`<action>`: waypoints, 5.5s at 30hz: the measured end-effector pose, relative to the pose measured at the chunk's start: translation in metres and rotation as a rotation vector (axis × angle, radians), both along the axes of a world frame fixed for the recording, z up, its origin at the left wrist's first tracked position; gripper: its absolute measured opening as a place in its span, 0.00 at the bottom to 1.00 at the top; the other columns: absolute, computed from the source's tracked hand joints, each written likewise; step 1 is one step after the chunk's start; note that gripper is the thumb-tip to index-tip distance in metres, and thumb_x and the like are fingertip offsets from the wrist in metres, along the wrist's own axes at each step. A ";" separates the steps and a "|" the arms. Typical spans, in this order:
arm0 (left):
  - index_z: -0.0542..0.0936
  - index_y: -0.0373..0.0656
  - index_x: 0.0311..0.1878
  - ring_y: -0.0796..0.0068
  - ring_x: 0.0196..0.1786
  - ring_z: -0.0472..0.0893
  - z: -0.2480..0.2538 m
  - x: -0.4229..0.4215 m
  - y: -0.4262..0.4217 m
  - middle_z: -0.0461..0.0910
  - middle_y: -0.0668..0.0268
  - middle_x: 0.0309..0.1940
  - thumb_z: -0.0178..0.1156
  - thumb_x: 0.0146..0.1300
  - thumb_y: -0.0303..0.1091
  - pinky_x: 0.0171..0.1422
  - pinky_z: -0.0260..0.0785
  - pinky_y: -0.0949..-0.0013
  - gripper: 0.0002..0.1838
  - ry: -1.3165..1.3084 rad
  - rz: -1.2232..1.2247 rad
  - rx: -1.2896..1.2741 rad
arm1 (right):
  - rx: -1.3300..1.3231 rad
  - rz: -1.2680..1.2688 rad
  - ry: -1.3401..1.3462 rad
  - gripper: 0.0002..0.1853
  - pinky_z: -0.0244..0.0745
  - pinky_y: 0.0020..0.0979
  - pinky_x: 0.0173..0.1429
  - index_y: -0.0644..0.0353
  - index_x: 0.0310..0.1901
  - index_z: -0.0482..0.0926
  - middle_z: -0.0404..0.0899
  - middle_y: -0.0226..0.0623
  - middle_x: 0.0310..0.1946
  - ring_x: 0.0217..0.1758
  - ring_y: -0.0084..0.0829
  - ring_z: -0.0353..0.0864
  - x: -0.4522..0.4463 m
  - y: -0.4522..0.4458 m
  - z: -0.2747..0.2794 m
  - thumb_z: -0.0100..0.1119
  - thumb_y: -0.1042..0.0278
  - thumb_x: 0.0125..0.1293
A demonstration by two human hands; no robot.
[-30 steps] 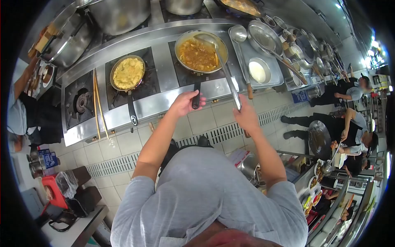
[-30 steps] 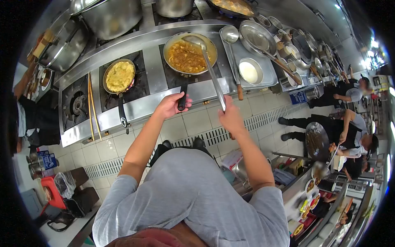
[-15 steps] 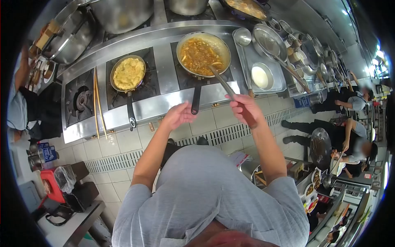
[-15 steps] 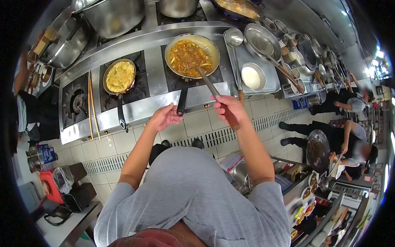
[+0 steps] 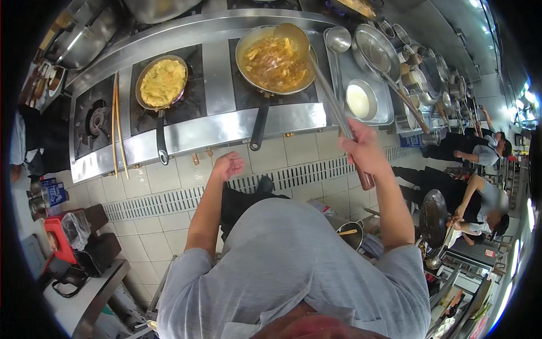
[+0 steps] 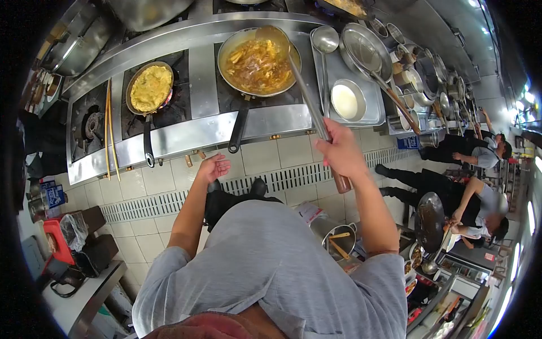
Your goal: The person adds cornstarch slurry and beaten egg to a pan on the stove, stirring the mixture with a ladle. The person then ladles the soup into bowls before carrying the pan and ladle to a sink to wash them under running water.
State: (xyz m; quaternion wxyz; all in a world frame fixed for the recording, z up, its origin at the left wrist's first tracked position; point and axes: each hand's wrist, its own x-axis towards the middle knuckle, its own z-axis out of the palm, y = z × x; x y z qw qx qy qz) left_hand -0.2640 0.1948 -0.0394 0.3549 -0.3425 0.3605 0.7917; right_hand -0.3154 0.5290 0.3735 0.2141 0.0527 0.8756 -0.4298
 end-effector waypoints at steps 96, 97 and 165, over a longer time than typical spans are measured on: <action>0.70 0.43 0.46 0.88 0.16 0.65 0.315 0.052 -0.014 0.66 0.76 0.22 0.61 0.68 0.33 0.19 0.64 0.74 0.10 0.344 -1.166 0.363 | 0.901 -0.454 0.176 0.47 0.80 0.45 0.34 0.48 0.76 0.61 0.76 0.45 0.31 0.28 0.48 0.81 0.445 -0.162 0.063 0.59 0.80 0.50; 0.70 0.43 0.45 0.87 0.15 0.65 0.316 0.060 -0.006 0.66 0.76 0.21 0.61 0.68 0.33 0.18 0.64 0.74 0.10 0.327 -1.215 0.417 | 0.915 -0.537 0.181 0.47 0.80 0.46 0.34 0.48 0.76 0.60 0.76 0.45 0.30 0.29 0.49 0.81 0.464 -0.169 0.063 0.59 0.80 0.50; 0.69 0.43 0.42 0.87 0.12 0.64 0.305 0.381 0.352 0.64 0.75 0.19 0.59 0.68 0.30 0.13 0.61 0.74 0.08 0.033 -1.936 0.571 | -0.160 -2.271 0.221 0.33 0.64 0.23 0.19 0.71 0.69 0.67 0.73 0.30 0.21 0.15 0.21 0.69 0.841 -0.133 0.009 0.59 0.80 0.59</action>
